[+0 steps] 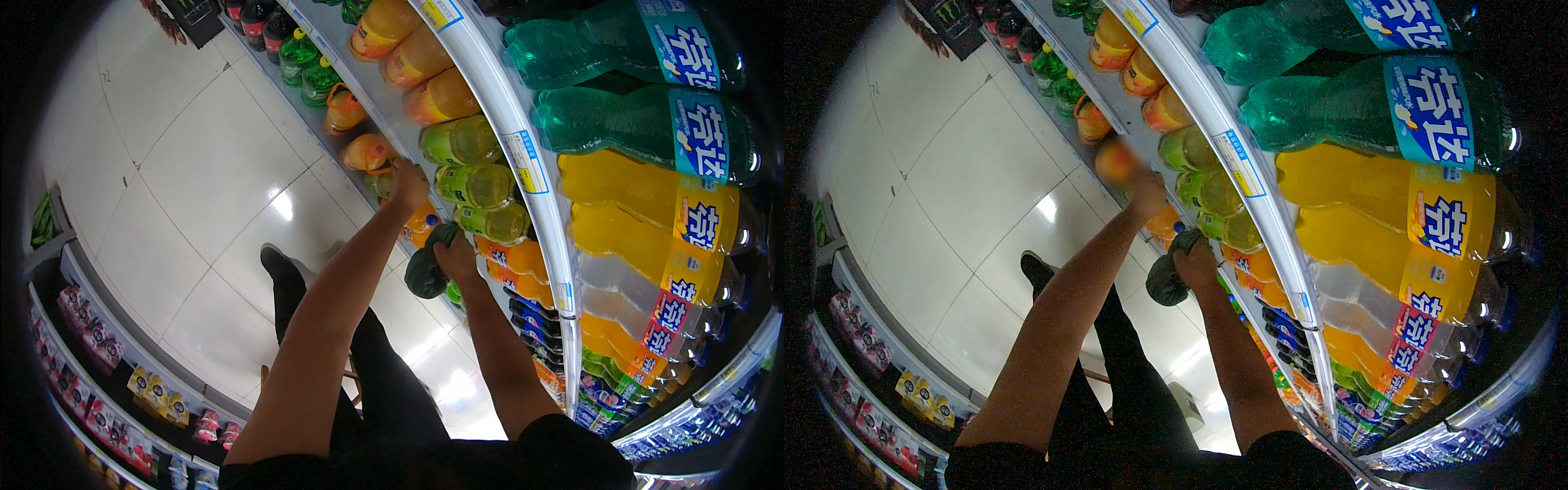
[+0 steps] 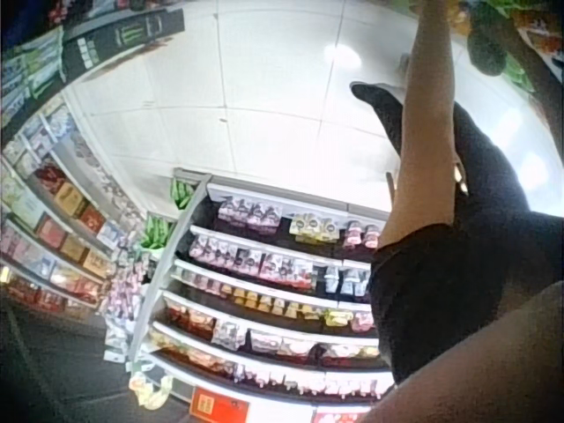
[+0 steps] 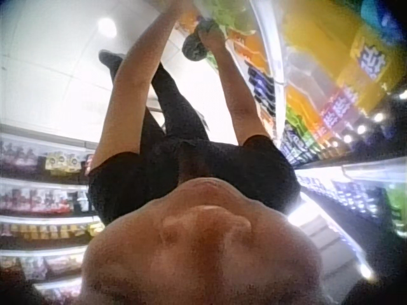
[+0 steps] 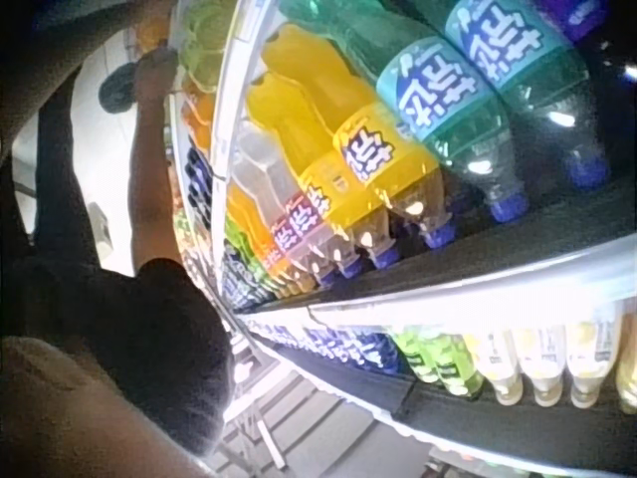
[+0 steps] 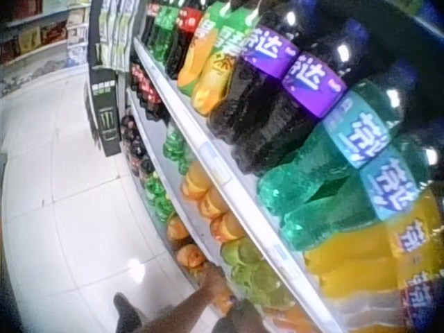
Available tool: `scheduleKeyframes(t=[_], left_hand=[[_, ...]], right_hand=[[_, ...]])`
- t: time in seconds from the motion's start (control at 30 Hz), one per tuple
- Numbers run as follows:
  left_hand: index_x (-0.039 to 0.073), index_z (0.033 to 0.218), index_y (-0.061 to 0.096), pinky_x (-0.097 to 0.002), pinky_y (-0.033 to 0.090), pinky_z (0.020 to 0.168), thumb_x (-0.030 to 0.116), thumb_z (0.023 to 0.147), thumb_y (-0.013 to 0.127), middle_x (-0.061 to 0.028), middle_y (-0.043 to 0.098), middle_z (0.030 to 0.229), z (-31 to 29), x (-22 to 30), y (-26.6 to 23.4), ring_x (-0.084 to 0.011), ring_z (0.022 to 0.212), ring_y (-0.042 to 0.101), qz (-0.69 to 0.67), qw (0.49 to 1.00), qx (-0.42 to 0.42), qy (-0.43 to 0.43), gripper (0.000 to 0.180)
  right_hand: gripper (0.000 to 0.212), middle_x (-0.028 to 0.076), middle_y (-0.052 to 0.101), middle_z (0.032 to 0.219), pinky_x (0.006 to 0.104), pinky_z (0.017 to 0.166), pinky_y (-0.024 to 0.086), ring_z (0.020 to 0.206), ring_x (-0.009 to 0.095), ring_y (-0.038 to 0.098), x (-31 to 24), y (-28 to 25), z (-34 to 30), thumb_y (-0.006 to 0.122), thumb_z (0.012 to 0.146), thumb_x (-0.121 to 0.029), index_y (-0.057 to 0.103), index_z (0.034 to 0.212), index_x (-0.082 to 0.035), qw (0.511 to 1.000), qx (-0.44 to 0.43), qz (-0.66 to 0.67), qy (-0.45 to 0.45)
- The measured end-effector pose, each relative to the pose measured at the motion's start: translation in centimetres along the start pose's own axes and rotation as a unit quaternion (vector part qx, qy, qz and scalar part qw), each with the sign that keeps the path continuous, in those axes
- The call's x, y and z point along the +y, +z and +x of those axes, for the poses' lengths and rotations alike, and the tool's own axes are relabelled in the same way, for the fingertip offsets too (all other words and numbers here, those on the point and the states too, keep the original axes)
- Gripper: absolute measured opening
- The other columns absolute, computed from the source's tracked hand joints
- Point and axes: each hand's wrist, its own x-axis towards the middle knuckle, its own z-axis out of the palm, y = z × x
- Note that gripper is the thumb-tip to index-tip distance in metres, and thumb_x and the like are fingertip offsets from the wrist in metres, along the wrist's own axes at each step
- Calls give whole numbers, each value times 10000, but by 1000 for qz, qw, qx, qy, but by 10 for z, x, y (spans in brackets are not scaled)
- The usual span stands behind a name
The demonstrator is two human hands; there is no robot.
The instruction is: The person wipes the front edges and surfaces of supermarket beverage shelves with a green cloth, moving bottles aside to reach the shelf surfaces.
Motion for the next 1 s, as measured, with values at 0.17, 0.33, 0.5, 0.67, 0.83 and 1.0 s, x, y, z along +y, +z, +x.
scheduleKeyframes(t=[0.17, 0.33, 0.5, 0.67, 0.83, 1.0], left_hand=[[-75, 903, 634, -430, 423, 823, 147, 786, 529, -182, 622, 853, 2, 3, 11, -360, 848, 585, -161, 979, 82, -99, 272], [-87, 1000, 585, -406, 397, 889, 187, 820, 514, -211, 599, 945, -13, -1, -33, -382, 966, 557, -89, 993, -63, -32, 336], [-163, 1136, 382, -424, 417, 876, 187, 831, 548, -248, 571, 1008, -9, 3, -50, -380, 959, 558, -85, 985, -137, -61, 493], [-189, 1178, 287, -440, 423, 862, 177, 839, 553, -264, 566, 1021, -8, 3, -17, -395, 901, 573, -322, 929, -50, -175, 565], [-130, 1159, 414, -438, 382, 904, 189, 895, 460, -220, 582, 1051, -7, -12, -3, -402, 910, 574, -230, 968, -24, -95, 417], [-95, 1072, 528, -464, 388, 872, 193, 903, 417, -207, 593, 1037, -16, 2, -78, -386, 900, 579, 80, 975, -178, 110, 352]], right_hand=[[737, 334, 451, 1203, 488, 950, 393, 1081, 467, 489, 20, 5, -8, 573, 739, -207, 240, 1336, 68, 995, 48, -27, -85], [739, 334, 419, 1213, 496, 917, 422, 1062, 474, 494, 16, 15, -29, 574, 744, -177, 220, 1344, 67, 984, 126, -14, -121], [714, 348, 400, 1214, 500, 896, 439, 1047, 491, 494, -7, 12, -18, 552, 770, -166, 205, 1347, 72, 987, 110, -69, -92], [603, 283, 541, 1107, 449, 868, 447, 1002, 433, 543, -8, 22, 13, 562, 758, -148, 359, 1299, 25, 985, 135, 32, -101], [624, 281, 543, 1144, 407, 908, 422, 1071, 417, 528, -13, 31, 45, 581, 767, -190, 350, 1309, 16, 961, 48, 248, -114], [705, 293, 541, 1136, 450, 917, 415, 1066, 440, 521, 13, 20, 0, 575, 744, -201, 290, 1361, -12, 991, 86, 83, -64]])
